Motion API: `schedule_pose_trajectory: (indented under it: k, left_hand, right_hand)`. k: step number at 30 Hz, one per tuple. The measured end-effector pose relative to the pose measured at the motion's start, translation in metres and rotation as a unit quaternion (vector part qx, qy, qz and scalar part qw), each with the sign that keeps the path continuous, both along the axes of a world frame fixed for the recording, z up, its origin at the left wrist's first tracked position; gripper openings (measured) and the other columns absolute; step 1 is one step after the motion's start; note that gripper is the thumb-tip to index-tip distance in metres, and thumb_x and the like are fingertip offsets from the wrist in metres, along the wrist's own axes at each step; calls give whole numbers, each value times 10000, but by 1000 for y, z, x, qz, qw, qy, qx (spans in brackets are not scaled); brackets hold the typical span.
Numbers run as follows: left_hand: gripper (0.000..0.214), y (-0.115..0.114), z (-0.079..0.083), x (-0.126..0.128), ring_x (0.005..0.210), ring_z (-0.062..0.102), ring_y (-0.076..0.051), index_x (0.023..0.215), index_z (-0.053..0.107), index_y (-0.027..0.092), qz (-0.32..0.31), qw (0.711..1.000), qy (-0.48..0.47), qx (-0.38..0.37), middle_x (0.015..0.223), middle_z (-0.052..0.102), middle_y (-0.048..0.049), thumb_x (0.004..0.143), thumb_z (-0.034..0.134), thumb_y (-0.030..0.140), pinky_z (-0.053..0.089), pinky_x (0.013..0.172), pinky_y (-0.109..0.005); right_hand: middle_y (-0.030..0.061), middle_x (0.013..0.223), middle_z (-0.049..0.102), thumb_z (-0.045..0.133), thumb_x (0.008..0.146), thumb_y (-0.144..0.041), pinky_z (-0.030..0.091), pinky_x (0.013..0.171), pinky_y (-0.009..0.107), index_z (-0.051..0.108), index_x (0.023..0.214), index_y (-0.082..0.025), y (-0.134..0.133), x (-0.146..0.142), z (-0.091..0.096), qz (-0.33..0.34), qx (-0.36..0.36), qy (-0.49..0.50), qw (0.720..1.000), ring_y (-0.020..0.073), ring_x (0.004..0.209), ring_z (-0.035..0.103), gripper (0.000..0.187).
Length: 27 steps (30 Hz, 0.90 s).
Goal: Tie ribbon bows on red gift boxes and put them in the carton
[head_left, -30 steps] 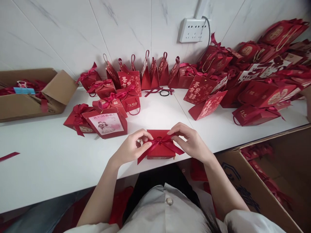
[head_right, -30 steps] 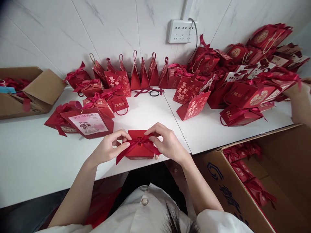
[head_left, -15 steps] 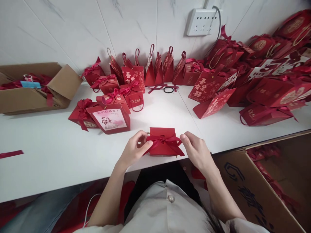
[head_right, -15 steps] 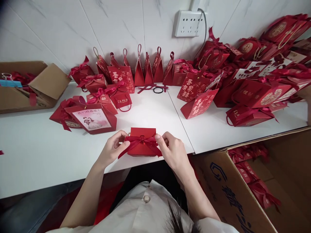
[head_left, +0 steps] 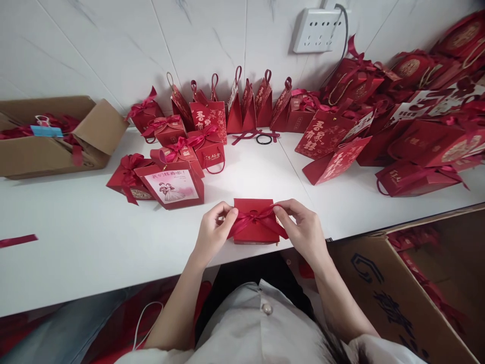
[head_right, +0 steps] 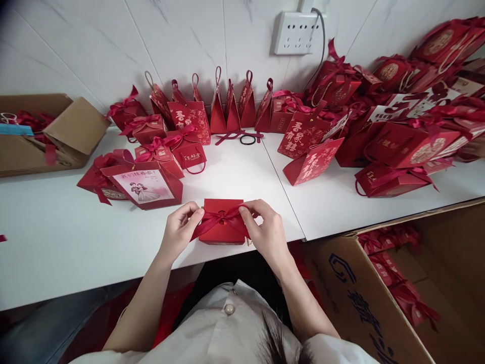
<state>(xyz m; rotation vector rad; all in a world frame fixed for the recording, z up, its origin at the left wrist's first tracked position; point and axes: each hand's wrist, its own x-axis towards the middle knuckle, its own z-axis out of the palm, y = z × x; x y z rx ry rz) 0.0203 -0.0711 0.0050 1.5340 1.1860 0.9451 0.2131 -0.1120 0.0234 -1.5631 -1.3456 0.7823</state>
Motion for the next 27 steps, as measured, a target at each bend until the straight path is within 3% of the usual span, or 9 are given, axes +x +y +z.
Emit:
schedule_pose_trajectory:
  k: [3, 8, 13, 18, 23, 27]
  left_hand:
    - [325, -3, -4, 3, 549, 345, -104, 624, 406, 197, 16, 1000, -10, -15, 582, 362, 40, 882, 507, 368, 308, 528, -238]
    - [274, -6, -11, 4, 540, 357, -102, 661, 459, 198, 29, 998, -36, -45, 585, 388, 42, 863, 527, 369, 308, 514, -234]
    - [179, -5, -7, -1, 604, 461, -105, 749, 551, 192, 7, 997, -61, -40, 682, 525, 21, 841, 572, 345, 365, 552, -224]
    - [207, 0, 2, -4, 617, 489, -107, 742, 563, 186, -5, 1000, -11, -12, 688, 551, 15, 847, 572, 364, 381, 555, -217]
    - [274, 2, 3, -4, 584, 453, -99, 700, 505, 190, -18, 999, 26, -26, 640, 496, 32, 859, 552, 408, 372, 560, -218]
    - [291, 2, 4, -4, 569, 421, -95, 695, 470, 194, -35, 998, 47, -34, 629, 449, 41, 871, 528, 418, 351, 545, -220]
  right_hand:
    - [27, 783, 652, 578, 833, -342, 460, 661, 292, 665, 872, -212, 3, 0, -3, 4, -20, 87, 996, 164, 698, 580, 161]
    - [6, 703, 615, 626, 798, -394, 457, 627, 279, 659, 769, -207, 6, 1, -15, -16, -51, 197, 979, 144, 651, 545, 192]
    - [10, 740, 615, 669, 770, -405, 463, 619, 282, 662, 842, -203, 5, 1, -25, -18, -49, 241, 969, 131, 636, 529, 215]
    - [-7, 710, 607, 730, 728, -374, 455, 540, 260, 632, 880, -221, 2, 5, -27, -31, -30, 251, 967, 133, 628, 550, 238]
    - [16, 745, 637, 727, 732, -378, 487, 597, 299, 619, 815, -218, 6, 8, -27, -35, -12, 203, 978, 157, 672, 584, 210]
    - [62, 875, 652, 622, 829, -320, 491, 736, 382, 621, 890, -218, -2, 1, -17, -63, 46, 10, 997, 211, 822, 614, 119]
